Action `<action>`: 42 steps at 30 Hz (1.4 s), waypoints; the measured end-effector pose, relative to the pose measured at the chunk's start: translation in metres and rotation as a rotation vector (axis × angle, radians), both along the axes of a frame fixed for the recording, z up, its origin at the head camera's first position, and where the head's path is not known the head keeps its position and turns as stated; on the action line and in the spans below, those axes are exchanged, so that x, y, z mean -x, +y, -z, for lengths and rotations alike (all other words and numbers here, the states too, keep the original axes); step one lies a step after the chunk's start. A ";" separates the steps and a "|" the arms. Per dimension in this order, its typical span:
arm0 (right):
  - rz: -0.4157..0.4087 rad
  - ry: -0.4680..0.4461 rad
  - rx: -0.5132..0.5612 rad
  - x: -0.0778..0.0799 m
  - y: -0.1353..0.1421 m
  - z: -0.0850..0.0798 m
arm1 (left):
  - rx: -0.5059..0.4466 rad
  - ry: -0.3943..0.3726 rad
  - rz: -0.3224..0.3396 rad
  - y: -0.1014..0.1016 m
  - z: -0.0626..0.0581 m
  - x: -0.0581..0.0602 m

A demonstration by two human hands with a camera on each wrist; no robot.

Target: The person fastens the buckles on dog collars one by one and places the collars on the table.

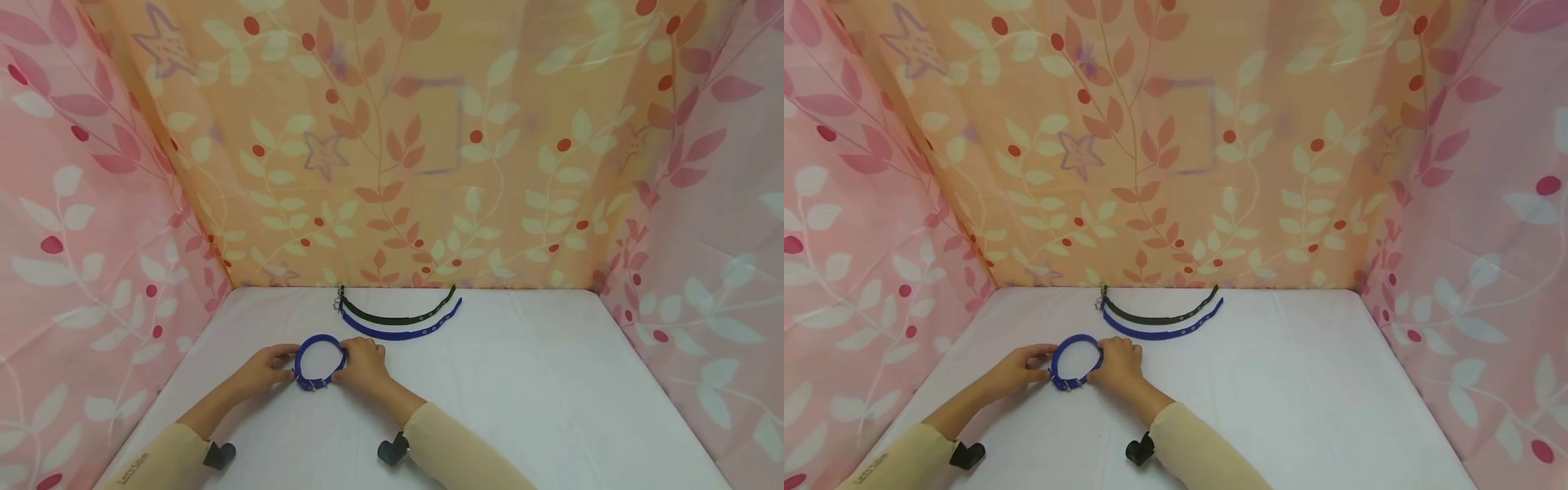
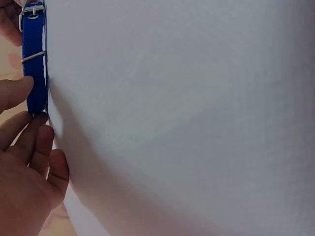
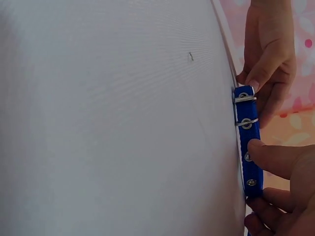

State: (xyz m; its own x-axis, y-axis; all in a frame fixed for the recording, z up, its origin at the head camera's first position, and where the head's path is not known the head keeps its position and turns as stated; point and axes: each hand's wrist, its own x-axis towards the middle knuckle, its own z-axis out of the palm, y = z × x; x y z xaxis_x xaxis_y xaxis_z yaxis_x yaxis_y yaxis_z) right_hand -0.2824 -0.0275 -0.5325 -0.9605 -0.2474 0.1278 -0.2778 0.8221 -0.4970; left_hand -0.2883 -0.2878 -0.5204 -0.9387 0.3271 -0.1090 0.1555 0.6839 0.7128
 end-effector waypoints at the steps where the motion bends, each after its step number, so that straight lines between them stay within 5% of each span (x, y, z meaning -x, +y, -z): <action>1: -0.001 -0.004 -0.006 0.000 0.000 0.000 | 0.003 -0.001 -0.005 0.001 -0.001 0.000; 7: -0.039 -0.006 -0.026 0.001 0.008 -0.003 | 0.019 0.009 0.009 0.002 -0.008 -0.002; 12: -0.079 -0.005 0.058 0.001 0.028 -0.015 | 0.020 0.058 0.015 0.005 -0.014 0.002; 19: -0.112 0.022 0.172 -0.005 0.056 -0.036 | 0.039 0.088 -0.053 0.017 -0.028 0.002; 33: -0.028 0.035 0.294 -0.012 0.101 -0.054 | 0.025 0.198 -0.087 0.050 -0.060 -0.002; 42: 0.037 0.108 0.282 -0.007 0.144 -0.062 | 0.012 0.227 -0.106 0.072 -0.063 0.009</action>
State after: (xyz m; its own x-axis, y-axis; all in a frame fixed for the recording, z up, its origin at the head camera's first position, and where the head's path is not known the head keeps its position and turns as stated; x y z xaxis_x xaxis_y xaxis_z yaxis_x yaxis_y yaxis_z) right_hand -0.2755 0.1167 -0.4701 -0.9453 -0.1526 0.2885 -0.3140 0.6664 -0.6762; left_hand -0.2974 -0.2156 -0.4574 -0.9687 0.2250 0.1052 0.2373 0.7135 0.6592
